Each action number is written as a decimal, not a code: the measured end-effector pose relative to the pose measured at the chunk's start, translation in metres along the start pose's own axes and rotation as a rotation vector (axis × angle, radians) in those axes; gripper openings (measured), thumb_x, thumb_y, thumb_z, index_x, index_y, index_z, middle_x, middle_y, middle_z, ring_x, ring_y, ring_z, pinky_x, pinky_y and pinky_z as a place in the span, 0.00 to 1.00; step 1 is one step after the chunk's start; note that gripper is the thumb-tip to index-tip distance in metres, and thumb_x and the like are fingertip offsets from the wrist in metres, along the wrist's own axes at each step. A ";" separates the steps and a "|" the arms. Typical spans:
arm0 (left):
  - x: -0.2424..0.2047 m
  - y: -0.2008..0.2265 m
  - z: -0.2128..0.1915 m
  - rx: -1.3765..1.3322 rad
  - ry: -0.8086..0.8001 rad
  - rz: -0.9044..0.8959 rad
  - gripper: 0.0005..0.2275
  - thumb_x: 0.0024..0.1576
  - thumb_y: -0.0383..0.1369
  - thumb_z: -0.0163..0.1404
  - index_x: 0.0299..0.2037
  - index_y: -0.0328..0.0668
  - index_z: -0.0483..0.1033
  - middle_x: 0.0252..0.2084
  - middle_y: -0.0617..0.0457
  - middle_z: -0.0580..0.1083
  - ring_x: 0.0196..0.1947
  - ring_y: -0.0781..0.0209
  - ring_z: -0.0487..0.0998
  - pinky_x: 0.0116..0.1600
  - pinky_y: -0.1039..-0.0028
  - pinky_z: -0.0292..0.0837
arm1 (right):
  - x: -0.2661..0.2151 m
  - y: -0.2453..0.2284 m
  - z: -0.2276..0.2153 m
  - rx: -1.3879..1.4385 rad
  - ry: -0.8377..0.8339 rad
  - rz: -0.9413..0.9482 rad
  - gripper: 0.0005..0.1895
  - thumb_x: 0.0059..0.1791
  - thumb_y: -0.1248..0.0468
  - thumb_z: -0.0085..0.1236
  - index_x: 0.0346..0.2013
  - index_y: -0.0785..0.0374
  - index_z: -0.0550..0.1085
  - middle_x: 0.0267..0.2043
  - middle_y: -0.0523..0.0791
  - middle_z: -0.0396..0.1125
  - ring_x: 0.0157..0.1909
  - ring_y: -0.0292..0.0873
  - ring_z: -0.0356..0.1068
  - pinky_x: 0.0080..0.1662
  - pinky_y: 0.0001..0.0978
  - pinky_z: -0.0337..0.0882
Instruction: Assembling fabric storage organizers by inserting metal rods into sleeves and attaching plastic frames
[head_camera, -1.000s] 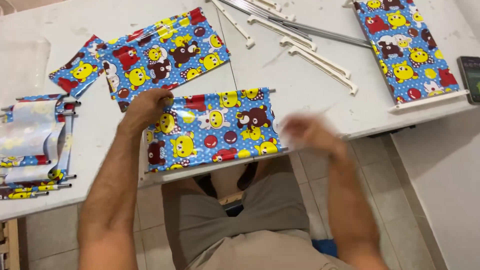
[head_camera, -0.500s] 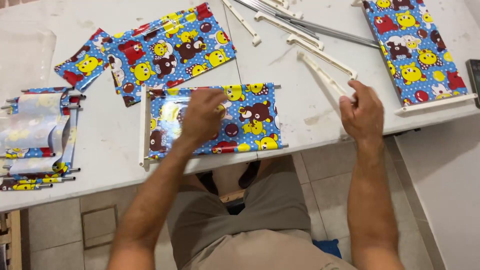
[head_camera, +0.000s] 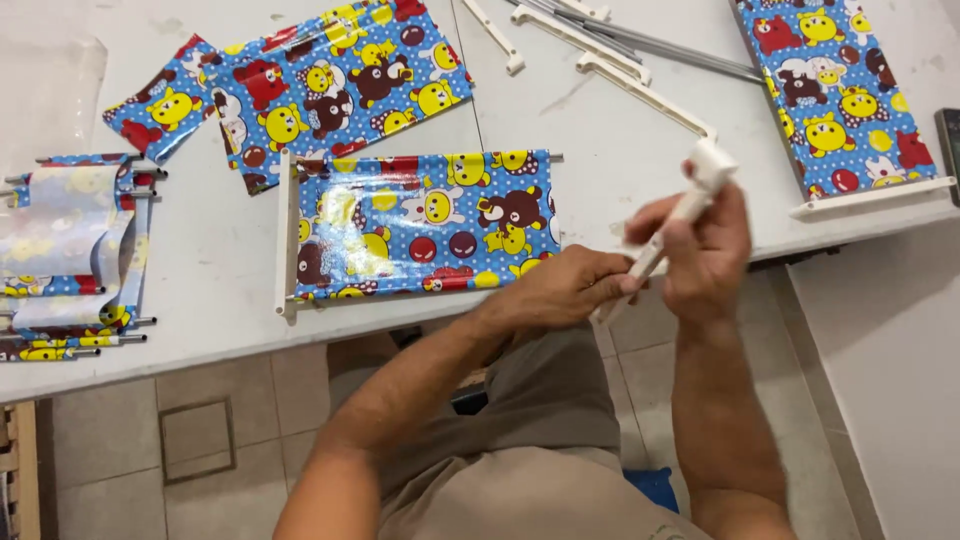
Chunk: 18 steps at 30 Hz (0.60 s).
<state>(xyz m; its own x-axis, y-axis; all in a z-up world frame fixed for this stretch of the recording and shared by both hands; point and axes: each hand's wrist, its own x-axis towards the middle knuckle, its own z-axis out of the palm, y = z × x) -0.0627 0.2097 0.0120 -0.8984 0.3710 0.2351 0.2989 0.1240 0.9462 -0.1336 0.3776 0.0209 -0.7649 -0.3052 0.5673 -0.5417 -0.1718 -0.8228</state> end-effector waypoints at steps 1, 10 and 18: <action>0.010 -0.017 -0.016 0.005 0.004 0.001 0.15 0.67 0.47 0.43 0.34 0.49 0.74 0.26 0.49 0.76 0.30 0.54 0.78 0.39 0.63 0.74 | 0.006 0.016 -0.004 0.004 -0.002 -0.004 0.25 0.58 0.64 0.49 0.67 0.70 0.57 0.31 0.56 0.69 0.28 0.47 0.73 0.38 0.34 0.74; 0.050 -0.214 -0.128 1.183 0.418 -0.270 0.09 0.61 0.37 0.50 0.50 0.54 0.72 0.45 0.54 0.72 0.51 0.53 0.75 0.61 0.53 0.68 | 0.030 0.113 0.014 -0.291 -0.118 0.660 0.20 0.60 0.53 0.38 0.37 0.65 0.72 0.14 0.47 0.65 0.13 0.41 0.64 0.18 0.31 0.61; 0.050 -0.180 -0.131 1.120 0.379 -0.107 0.04 0.61 0.32 0.43 0.40 0.45 0.71 0.38 0.51 0.65 0.44 0.48 0.72 0.51 0.54 0.72 | 0.035 0.130 0.024 -0.137 -0.006 0.764 0.29 0.54 0.64 0.50 0.69 0.68 0.60 0.26 0.50 0.66 0.19 0.42 0.68 0.17 0.33 0.70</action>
<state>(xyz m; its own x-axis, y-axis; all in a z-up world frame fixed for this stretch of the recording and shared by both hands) -0.2032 0.0855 -0.1180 -0.9175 0.0375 0.3959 0.1627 0.9437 0.2879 -0.2223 0.3222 -0.0669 -0.9418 -0.2975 -0.1567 0.0972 0.2054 -0.9739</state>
